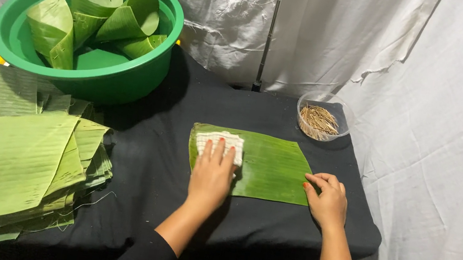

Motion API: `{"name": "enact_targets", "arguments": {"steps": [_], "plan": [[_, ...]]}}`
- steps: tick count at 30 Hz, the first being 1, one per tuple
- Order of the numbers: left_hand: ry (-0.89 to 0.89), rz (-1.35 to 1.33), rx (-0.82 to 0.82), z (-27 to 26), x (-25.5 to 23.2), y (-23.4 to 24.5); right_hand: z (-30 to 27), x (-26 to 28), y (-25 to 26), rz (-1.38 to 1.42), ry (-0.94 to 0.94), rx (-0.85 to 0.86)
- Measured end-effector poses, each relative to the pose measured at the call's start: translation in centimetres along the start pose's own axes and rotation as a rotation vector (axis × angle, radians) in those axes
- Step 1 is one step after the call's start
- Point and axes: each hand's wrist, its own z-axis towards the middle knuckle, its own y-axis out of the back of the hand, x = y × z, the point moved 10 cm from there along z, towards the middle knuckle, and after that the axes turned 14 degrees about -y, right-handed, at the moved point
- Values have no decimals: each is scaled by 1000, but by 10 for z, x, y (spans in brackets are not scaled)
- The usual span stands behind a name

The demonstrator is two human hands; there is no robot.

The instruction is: Clean and fold banana leaves into cone shapes and secure them with toothpicks.

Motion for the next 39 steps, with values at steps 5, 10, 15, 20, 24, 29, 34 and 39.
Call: {"name": "enact_targets", "arguments": {"steps": [5, 10, 15, 20, 24, 29, 34, 39], "plan": [[-129, -34, 58, -3, -30, -10, 1, -1, 0, 4, 5, -2], [-194, -90, 113, -4, -46, -25, 1, -3, -3, -7, -1, -2], [-41, -30, 360, -1, -34, -45, 5, -10, -7, 9, 32, -24], [64, -20, 379, -10, -4, -25, 2, -4, -2, 5, 2, -10], [110, 104, 263, -27, 38, -14, 4, -9, -6, -10, -6, -3], [24, 283, 13, -33, 71, -21, 2, -4, -4, -6, 12, -16], [-5, 292, -167, -7, 39, 34, 2, -3, -3, -16, 7, -12], [-57, 32, -87, 12, 2, -5, 2, -5, -5, 0, 40, -40]]}}
